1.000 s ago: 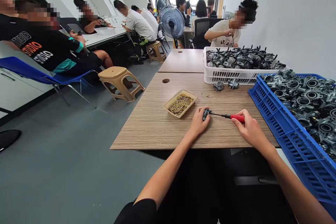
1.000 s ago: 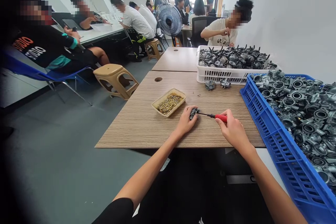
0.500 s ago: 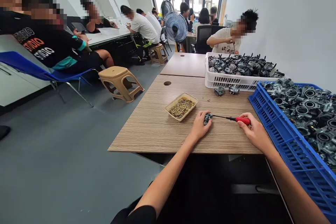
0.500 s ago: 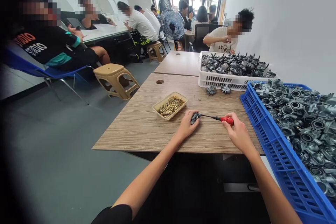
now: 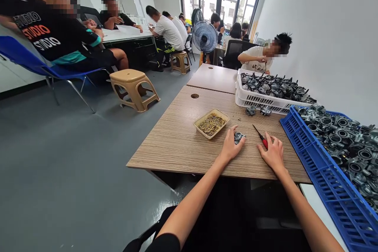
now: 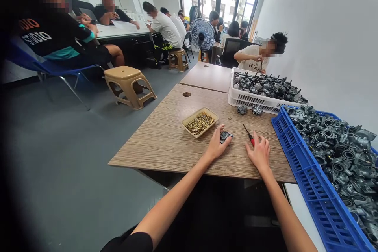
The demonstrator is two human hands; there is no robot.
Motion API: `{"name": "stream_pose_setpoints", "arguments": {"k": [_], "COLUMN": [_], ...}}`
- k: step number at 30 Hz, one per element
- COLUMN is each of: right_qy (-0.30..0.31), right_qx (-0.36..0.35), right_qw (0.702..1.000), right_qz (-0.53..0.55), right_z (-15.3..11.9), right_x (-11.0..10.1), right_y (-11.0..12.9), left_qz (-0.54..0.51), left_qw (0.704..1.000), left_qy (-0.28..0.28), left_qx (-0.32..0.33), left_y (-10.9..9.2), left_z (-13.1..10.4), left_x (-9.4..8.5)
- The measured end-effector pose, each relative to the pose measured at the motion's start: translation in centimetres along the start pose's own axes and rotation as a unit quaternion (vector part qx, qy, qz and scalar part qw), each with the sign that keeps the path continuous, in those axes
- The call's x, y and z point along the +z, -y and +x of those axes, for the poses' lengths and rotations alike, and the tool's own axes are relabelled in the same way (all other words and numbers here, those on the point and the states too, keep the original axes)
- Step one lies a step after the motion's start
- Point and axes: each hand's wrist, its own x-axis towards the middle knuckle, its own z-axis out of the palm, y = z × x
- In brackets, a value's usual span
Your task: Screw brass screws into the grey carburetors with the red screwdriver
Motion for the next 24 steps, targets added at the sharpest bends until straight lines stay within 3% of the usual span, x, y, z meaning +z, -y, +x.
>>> {"name": "stream_pose_setpoints", "arguments": {"k": [2, 5, 7, 11, 17, 21, 24], "right_qy": [0.01, 0.088, 0.132, 0.175, 0.169, 0.18, 0.222], "right_qx": [-0.072, -0.189, -0.214, -0.2, -0.175, -0.113, -0.041], "right_qw": [0.997, 0.975, 0.961, 0.948, 0.947, 0.953, 0.939], "right_qz": [0.016, 0.078, 0.113, 0.177, 0.209, 0.215, 0.26], "right_z": [0.1, 0.3, 0.7, 2.0, 3.6, 3.7, 3.1], "right_x": [0.0, 0.2, 0.8, 2.5, 3.5, 2.6, 0.2], "right_y": [1.7, 4.8, 6.6, 8.5, 9.1, 9.2, 8.4], "left_qz": [-0.032, -0.056, -0.059, -0.066, -0.069, -0.059, -0.036], "left_qw": [0.999, 0.997, 0.996, 0.993, 0.99, 0.991, 0.993], "left_qy": [-0.021, -0.037, -0.055, -0.09, -0.111, -0.11, -0.102], "left_qx": [-0.017, -0.022, -0.024, -0.035, -0.048, -0.047, -0.037], "left_y": [0.1, 0.2, 0.1, -0.1, 0.0, 0.3, 0.4], "left_z": [0.0, 0.1, 0.0, -0.1, 0.0, 0.1, -0.1], "left_x": [0.0, 0.0, -0.1, -0.3, -0.3, -0.3, -0.5]}}
